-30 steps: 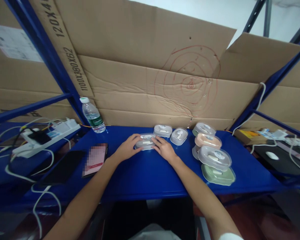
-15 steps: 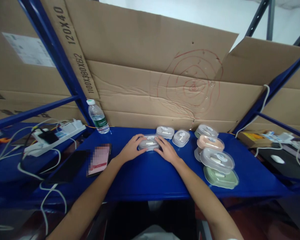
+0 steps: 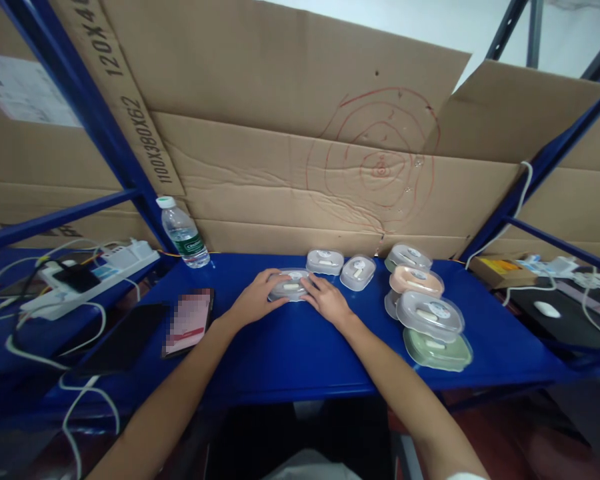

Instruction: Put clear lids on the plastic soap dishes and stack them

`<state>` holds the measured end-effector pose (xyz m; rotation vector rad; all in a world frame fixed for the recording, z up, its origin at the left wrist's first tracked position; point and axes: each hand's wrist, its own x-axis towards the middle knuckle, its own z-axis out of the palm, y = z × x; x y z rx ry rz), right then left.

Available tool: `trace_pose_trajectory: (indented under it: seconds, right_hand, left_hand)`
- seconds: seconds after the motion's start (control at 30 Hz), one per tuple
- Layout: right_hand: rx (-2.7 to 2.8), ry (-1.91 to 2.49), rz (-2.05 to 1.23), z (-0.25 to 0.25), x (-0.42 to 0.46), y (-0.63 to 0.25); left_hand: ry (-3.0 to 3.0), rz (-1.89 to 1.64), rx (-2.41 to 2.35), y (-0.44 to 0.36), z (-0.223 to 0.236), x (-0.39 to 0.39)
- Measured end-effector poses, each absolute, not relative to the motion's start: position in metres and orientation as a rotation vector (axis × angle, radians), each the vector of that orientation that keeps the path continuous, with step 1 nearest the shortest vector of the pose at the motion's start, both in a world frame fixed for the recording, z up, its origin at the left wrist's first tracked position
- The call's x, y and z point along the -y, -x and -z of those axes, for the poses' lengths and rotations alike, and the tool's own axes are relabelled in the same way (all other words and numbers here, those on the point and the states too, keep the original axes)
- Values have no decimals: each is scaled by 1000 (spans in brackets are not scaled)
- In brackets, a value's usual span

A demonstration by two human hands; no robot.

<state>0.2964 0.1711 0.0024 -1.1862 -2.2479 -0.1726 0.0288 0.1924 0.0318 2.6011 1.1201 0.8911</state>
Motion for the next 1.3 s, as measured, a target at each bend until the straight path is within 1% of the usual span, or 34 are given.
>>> trace_pose_trajectory:
  seconds: [0.23, 0.43, 0.53, 0.7, 0.9, 1.0, 1.13, 1.2, 1.3]
  right_hand:
    - [2239, 1148, 73, -11, -169, -294]
    - [2083, 1320, 228, -20, -175, -313]
    - [2020, 1398, 293, -16, -182, -324]
    - [2093, 1449, 280, -17, -182, -323]
    - [2130, 1367, 257, -26, -173, -313]
    - [2115, 1362, 187, -21, -177, -316]
    - [1956, 1239, -15, -19, -183, -320]
    - [1907, 1157, -98, -20, -183, -319]
    - [1905, 1090, -178, -22, -182, -316]
  left_hand:
    - [-2633, -850, -1249, -26, -29, -197]
    - [-2546, -1023, -1659, -22, -24, -200]
    - [-2556, -1054, -1664, -24, -25, -199]
    - [-2595, -952, -1636, -29, -31, -195]
    - [-2562, -1069, -1677, -25, -38, -194]
    - [-2542, -1091, -1729, -24, -38, -195]
    - [-2513, -1177, -1807, -24, -38, -194]
    - [-2540, -1127, -1767, -25, -38, -194]
    - [-2615, -946, -1650, -27, -35, -195]
